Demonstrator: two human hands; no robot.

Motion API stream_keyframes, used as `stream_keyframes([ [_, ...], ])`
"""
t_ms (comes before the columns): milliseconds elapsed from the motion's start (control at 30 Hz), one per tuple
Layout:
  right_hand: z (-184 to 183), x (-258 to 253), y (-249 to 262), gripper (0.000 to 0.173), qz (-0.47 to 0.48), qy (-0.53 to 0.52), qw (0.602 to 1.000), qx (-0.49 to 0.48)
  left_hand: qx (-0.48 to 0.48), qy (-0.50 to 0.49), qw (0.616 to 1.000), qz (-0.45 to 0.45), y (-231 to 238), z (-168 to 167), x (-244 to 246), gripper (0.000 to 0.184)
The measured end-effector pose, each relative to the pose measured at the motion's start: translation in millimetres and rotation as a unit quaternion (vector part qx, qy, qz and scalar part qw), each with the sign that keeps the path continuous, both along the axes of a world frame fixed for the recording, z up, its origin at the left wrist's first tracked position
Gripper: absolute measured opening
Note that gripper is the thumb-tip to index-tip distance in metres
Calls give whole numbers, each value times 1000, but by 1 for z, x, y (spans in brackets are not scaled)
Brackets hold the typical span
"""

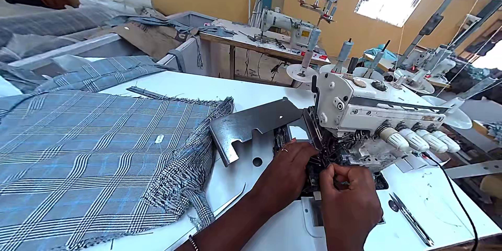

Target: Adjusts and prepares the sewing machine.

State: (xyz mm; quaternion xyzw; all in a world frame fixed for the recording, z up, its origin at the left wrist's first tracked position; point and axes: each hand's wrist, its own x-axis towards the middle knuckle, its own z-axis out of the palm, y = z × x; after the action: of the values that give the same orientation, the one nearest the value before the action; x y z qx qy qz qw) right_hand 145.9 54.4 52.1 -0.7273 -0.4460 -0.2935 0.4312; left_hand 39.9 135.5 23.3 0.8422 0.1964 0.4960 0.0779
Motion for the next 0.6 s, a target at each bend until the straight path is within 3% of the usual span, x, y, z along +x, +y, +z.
stream_keyframes([
  [600, 16, -4, -6, 12, -6, -37, 997, -67, -6, 12, 1000, -6, -1, 2, 0, 31],
])
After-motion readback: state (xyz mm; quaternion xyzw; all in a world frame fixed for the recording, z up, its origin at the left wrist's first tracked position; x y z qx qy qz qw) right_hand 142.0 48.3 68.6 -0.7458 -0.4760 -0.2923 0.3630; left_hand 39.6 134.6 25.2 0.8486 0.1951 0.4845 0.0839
